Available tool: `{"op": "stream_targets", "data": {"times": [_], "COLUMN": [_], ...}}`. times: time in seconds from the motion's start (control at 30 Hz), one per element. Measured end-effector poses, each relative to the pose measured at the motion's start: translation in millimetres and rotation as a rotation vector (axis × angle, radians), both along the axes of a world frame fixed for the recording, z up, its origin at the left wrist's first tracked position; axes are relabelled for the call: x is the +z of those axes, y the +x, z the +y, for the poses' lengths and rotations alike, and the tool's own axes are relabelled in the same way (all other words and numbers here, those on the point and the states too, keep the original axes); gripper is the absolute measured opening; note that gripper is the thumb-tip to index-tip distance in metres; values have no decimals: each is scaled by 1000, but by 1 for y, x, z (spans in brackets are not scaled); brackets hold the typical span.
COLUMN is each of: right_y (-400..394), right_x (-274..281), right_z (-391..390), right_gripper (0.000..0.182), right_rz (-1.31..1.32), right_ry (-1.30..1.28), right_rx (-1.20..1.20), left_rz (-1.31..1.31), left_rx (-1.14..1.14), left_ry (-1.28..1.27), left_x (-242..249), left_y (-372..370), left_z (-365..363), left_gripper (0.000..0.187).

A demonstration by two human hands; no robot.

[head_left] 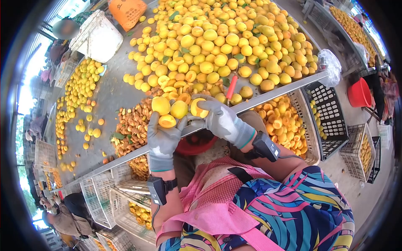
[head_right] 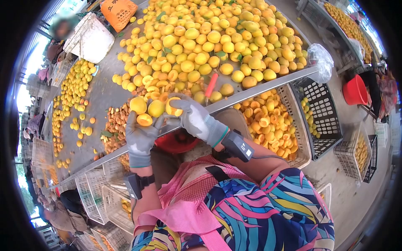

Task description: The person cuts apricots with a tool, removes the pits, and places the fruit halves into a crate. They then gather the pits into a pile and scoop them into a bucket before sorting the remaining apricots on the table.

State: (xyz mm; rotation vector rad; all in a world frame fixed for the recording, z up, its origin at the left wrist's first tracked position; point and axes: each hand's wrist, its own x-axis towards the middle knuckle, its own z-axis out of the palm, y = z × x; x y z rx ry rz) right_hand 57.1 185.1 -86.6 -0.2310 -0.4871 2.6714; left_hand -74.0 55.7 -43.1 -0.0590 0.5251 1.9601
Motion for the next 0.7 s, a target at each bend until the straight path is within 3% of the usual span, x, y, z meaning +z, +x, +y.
{"op": "stream_targets", "data": {"times": [0.13,0.17,0.2,0.23,0.3,0.33,0.4,0.43,0.5,0.7], "right_y": [0,-3,-6,-10,-17,-19,-23,-24,-27,-18], "right_x": [10,5,3,14,36,34,27,25,25,25], "right_z": [-7,-11,-15,-17,-22,-23,-24,-25,-26,-21], "right_gripper": [47,47,47,47,47,47,47,47,47,45], "right_rz": [-14,25,63,60,-110,-111,-71,-50,-15,55], "right_ry": [30,199,368,369,53,54,-1,-28,-84,-255], "right_rx": [61,-35,-132,-132,33,33,21,14,-1,-19], "left_rz": [69,68,299,530,612,1001,1370,1370,1119,1204], "left_rx": [20,19,-3,-25,42,112,166,165,117,131], "left_ry": [-19,-19,-146,-272,-304,-408,-477,-477,-426,-350], "left_x": [-8,-10,-12,-10,-12,-12,-7,-1,7,27], "left_y": [1,2,3,5,18,21,28,29,31,39], "left_z": [-1,-1,-1,0,9,11,14,13,12,18], "left_gripper": [41,41,39,37,31,32,39,39,42,46]}}
